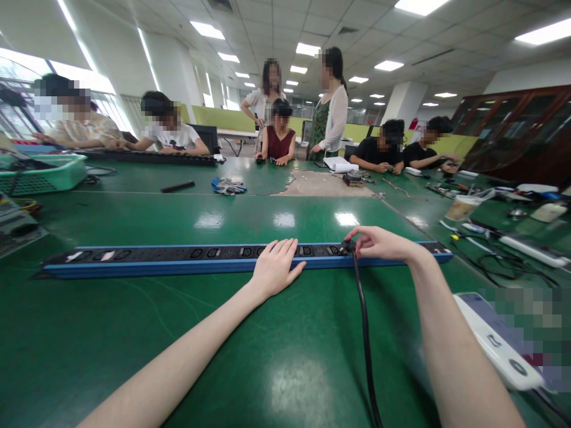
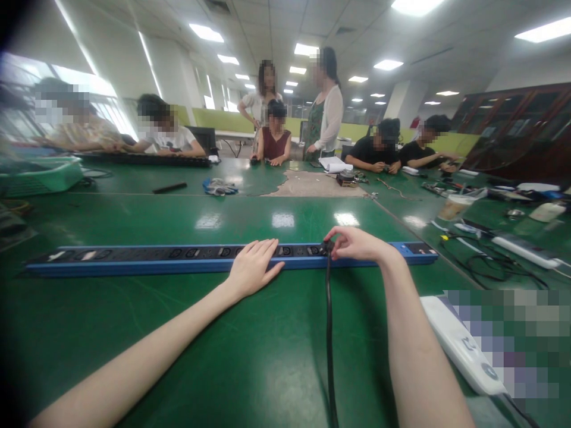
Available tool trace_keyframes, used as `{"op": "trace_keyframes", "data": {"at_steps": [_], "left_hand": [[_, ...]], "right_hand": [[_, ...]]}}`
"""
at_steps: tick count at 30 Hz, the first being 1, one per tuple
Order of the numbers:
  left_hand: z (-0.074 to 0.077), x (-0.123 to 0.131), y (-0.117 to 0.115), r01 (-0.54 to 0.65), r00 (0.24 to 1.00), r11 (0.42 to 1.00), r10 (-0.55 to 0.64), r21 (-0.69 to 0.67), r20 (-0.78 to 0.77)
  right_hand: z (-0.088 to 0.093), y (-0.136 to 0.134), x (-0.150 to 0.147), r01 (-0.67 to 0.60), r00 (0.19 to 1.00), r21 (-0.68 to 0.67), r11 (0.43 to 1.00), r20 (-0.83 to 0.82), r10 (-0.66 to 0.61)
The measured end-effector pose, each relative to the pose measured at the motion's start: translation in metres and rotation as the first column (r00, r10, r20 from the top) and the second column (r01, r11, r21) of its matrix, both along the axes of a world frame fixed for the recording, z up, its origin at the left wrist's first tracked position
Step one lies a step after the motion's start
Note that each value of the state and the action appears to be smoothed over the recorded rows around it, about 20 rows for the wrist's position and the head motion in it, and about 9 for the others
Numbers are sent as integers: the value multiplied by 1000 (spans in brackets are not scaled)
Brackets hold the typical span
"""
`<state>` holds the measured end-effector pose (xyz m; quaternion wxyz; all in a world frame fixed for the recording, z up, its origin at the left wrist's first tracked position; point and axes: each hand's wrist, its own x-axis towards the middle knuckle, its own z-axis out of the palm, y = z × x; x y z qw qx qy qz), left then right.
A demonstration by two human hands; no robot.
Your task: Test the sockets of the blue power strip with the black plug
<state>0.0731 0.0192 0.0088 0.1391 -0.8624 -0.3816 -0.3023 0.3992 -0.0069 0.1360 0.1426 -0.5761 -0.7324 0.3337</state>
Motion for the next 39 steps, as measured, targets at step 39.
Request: {"op": "trace_keyframes", "data": {"at_steps": [39], "left_hand": [[0, -3, 0, 9, 1000, 1000, -8, -8, 11]], "right_hand": [[-37, 35, -21, 345, 675, 311, 886, 574, -464]]}}
